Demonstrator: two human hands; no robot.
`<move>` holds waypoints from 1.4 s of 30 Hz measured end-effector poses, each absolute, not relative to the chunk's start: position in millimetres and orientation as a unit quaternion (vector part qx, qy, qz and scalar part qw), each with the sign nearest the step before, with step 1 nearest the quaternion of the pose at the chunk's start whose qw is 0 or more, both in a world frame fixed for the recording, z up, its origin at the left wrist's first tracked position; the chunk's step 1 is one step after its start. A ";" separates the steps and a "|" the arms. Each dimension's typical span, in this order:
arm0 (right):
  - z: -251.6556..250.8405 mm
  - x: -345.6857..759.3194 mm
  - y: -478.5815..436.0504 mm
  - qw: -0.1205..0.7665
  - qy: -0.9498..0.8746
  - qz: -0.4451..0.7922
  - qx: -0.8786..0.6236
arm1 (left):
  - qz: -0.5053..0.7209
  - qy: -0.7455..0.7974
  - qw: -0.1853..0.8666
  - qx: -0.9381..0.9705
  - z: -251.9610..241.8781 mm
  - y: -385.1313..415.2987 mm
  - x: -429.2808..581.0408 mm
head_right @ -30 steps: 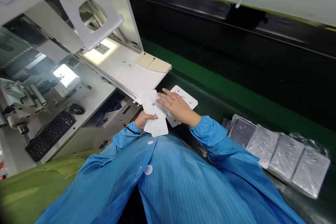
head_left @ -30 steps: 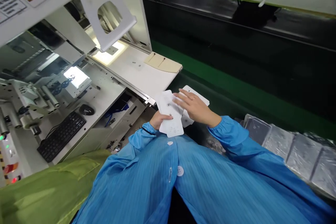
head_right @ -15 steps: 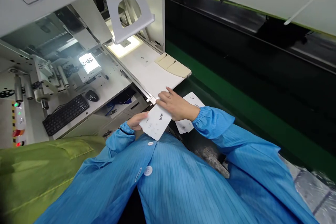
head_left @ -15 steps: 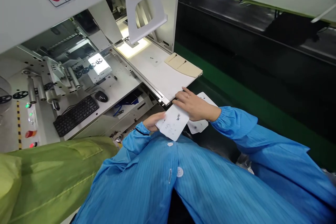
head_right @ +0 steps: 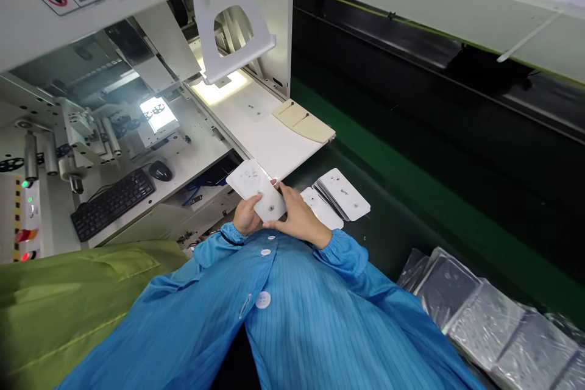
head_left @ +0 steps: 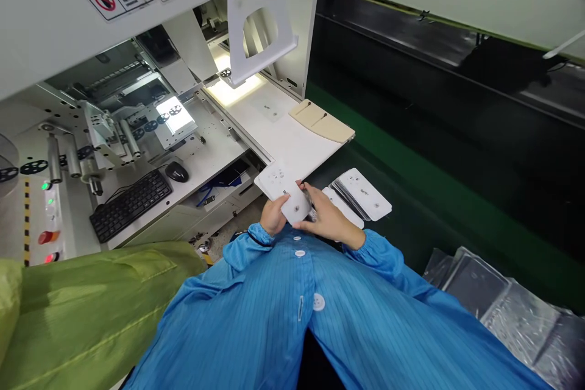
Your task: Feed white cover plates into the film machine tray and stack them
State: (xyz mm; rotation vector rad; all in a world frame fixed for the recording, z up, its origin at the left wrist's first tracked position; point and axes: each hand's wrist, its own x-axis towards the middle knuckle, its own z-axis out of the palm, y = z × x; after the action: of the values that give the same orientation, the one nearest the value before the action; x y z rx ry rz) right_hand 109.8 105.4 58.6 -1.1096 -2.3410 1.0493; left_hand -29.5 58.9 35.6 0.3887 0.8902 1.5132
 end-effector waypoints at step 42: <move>1.5 43.9 240.7 0.075 -0.886 0.165 -0.427 | 0.644 0.459 0.611 -0.034 12.4 43.1 -93.4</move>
State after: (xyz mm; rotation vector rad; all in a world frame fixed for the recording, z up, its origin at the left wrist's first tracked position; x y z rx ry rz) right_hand 43.9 240.7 1.5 -1.2794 -2.6574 0.4944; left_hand -93.4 43.1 12.4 -0.0783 1.0598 1.4852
